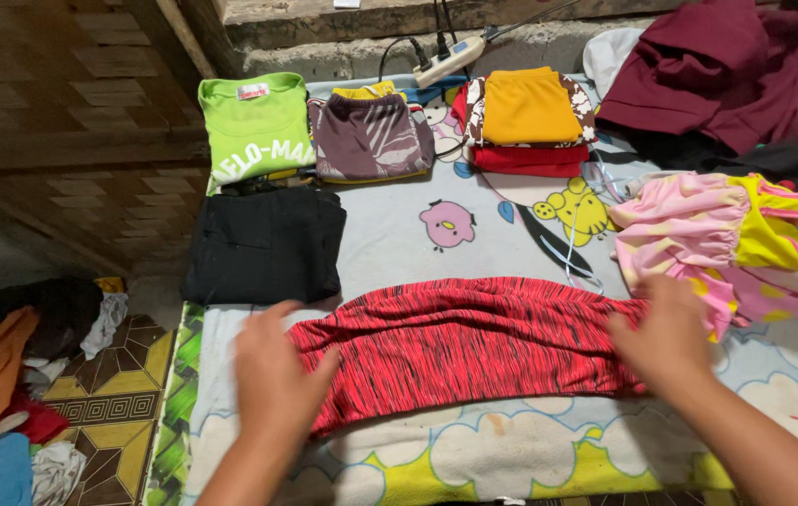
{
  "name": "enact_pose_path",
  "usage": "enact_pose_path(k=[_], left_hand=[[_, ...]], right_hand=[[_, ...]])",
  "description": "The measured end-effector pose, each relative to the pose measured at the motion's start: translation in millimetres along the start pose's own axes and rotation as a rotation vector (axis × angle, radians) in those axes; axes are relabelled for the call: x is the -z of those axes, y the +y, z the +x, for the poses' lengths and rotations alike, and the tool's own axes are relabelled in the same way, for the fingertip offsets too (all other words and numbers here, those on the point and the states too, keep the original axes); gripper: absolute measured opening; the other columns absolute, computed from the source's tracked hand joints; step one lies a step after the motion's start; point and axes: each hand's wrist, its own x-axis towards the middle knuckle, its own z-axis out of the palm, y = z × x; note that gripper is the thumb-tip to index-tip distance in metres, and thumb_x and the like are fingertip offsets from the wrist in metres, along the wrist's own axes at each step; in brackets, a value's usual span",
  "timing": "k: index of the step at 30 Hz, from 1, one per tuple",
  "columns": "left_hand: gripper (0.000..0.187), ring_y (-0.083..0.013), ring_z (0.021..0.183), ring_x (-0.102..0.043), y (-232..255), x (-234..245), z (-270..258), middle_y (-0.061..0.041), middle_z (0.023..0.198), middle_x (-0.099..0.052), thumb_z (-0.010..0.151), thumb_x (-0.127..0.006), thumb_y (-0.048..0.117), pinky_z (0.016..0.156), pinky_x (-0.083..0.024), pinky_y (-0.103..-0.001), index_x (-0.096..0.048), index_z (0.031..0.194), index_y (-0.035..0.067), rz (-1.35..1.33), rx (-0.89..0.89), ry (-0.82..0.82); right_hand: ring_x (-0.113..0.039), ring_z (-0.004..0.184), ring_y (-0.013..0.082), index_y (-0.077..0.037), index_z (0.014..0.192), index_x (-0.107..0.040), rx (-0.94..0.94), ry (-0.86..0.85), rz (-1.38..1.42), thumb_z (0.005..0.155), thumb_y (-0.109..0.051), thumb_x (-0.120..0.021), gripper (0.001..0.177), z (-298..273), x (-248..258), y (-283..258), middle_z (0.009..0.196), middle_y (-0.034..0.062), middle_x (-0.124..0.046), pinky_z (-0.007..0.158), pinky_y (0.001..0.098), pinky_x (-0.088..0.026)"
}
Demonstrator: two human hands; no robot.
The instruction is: The person folds several pieces of clothing on a bed. They fold a yellow garment, a mustard-colored top, and a pair of red patterned pants, placing each folded item into a neat stack.
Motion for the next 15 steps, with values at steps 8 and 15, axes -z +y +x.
enact_pose_path(k=[8, 15], left_hand=[[0.024, -0.0347, 0.100, -0.059, 67, -89, 58, -0.010, 0.096, -0.068, 0.081, -0.078, 0.019, 0.088, -0.047, -0.047, -0.074, 0.102, 0.009, -0.184, -0.305, -0.307], [0.017, -0.0332, 0.096, -0.065, 61, -112, 88, -0.009, 0.095, -0.072, 0.087, -0.078, 0.028, 0.085, -0.052, -0.046, -0.076, 0.093, 0.012, -0.137, -0.063, -0.505]], right_hand=[[-0.059, 0.108, 0.0328, -0.012, 0.103, -0.069, 0.450, -0.379, 0.066, 0.081, -0.028, -0.075, 0.027, 40, -10, -90, 0.106, 0.0108, -0.066, 0.093, 0.0473, -0.045], [-0.065, 0.093, 0.0363, -0.010, 0.101, -0.068, 0.278, -0.428, 0.163, 0.089, -0.031, -0.070, 0.024, 53, -12, -70, 0.089, 0.0158, -0.070, 0.083, 0.0474, -0.051]])
